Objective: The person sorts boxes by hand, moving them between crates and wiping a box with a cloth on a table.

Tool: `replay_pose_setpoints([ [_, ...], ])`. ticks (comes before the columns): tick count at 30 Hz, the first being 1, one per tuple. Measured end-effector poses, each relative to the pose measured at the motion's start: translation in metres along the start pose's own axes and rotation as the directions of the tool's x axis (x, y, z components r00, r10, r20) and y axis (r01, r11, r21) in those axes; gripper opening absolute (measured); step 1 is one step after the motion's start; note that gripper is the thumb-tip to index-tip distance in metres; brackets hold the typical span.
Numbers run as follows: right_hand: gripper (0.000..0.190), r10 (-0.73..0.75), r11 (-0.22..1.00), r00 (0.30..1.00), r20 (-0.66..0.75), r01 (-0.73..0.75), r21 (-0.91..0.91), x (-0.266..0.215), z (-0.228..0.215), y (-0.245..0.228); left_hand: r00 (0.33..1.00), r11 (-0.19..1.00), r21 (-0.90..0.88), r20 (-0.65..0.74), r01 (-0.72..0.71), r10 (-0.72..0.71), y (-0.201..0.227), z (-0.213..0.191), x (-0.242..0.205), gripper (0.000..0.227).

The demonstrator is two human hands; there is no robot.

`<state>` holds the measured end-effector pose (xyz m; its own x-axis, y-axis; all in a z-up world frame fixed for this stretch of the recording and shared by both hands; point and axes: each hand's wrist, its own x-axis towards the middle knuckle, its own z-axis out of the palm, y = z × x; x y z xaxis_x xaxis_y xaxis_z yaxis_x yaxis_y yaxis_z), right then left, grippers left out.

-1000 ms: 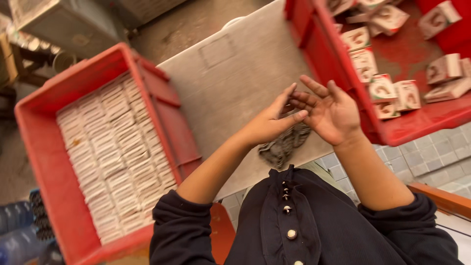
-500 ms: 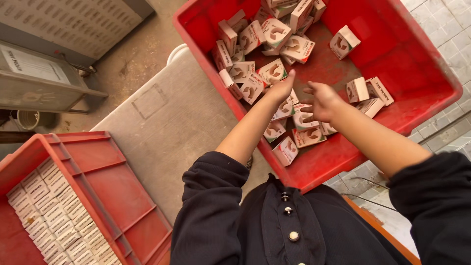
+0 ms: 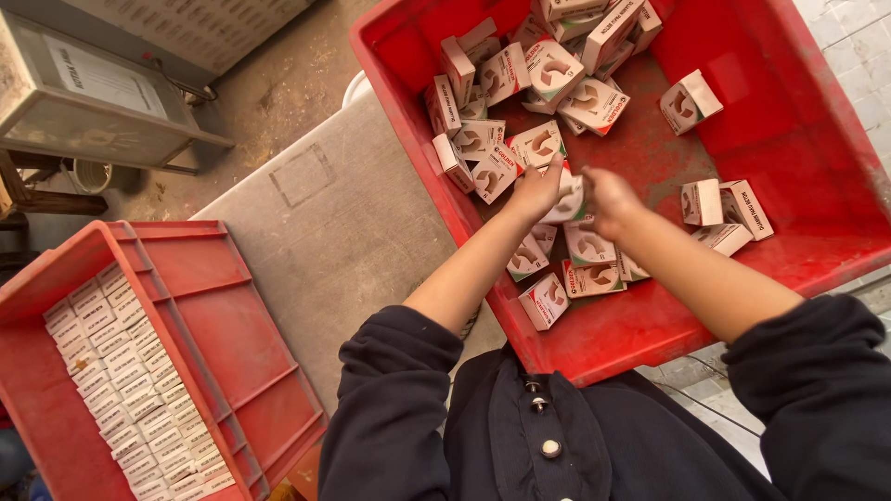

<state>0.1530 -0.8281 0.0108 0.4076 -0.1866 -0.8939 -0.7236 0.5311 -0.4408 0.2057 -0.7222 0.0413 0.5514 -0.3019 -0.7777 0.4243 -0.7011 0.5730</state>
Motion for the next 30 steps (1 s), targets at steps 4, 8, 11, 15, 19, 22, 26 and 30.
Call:
replay_pose_setpoints([
  [4,0.016,-0.215,0.976,0.976,-0.028,0.216,0.030,-0.035,-0.014,-0.011,0.971,0.967,-0.093,-0.026,-0.239,0.238,-0.004,-0.023,-0.037,0.089],
  [8,0.045,-0.690,0.685,0.704,0.165,0.710,-0.162,-0.087,0.004,-0.001,0.815,0.768,-0.273,-0.196,-0.579,0.545,-0.026,-0.060,-0.106,0.076],
  [11,0.049,-0.842,0.347,0.411,0.350,0.909,-0.233,-0.120,0.040,0.023,0.741,0.662,-0.334,-0.281,-0.671,0.610,-0.071,-0.087,-0.144,0.080],
  [15,0.047,-0.822,0.050,0.137,0.553,0.984,-0.169,-0.128,0.115,0.086,0.804,0.793,-0.205,-0.325,-0.574,0.498,-0.145,-0.123,-0.210,0.090],
  [19,0.053,-0.698,-0.045,0.143,0.701,0.969,-0.242,-0.081,0.198,0.187,0.888,0.887,-0.226,-0.332,-0.401,0.317,-0.255,-0.143,-0.234,0.097],
  [22,0.055,-0.515,0.091,0.384,0.766,0.913,-0.397,-0.061,0.248,0.256,0.896,0.976,-0.066,-0.414,-0.207,0.162,-0.355,-0.146,-0.221,0.099],
  [26,0.062,-0.307,0.178,0.588,0.748,0.808,-0.562,-0.061,0.284,0.315,0.912,0.999,0.031,-0.406,-0.042,0.051,-0.426,-0.145,-0.217,0.108],
  [30,0.051,-0.372,0.221,0.496,0.785,0.868,-0.444,-0.068,0.292,0.332,0.959,0.992,0.126,-0.277,-0.020,0.054,-0.450,-0.150,-0.218,0.124],
])
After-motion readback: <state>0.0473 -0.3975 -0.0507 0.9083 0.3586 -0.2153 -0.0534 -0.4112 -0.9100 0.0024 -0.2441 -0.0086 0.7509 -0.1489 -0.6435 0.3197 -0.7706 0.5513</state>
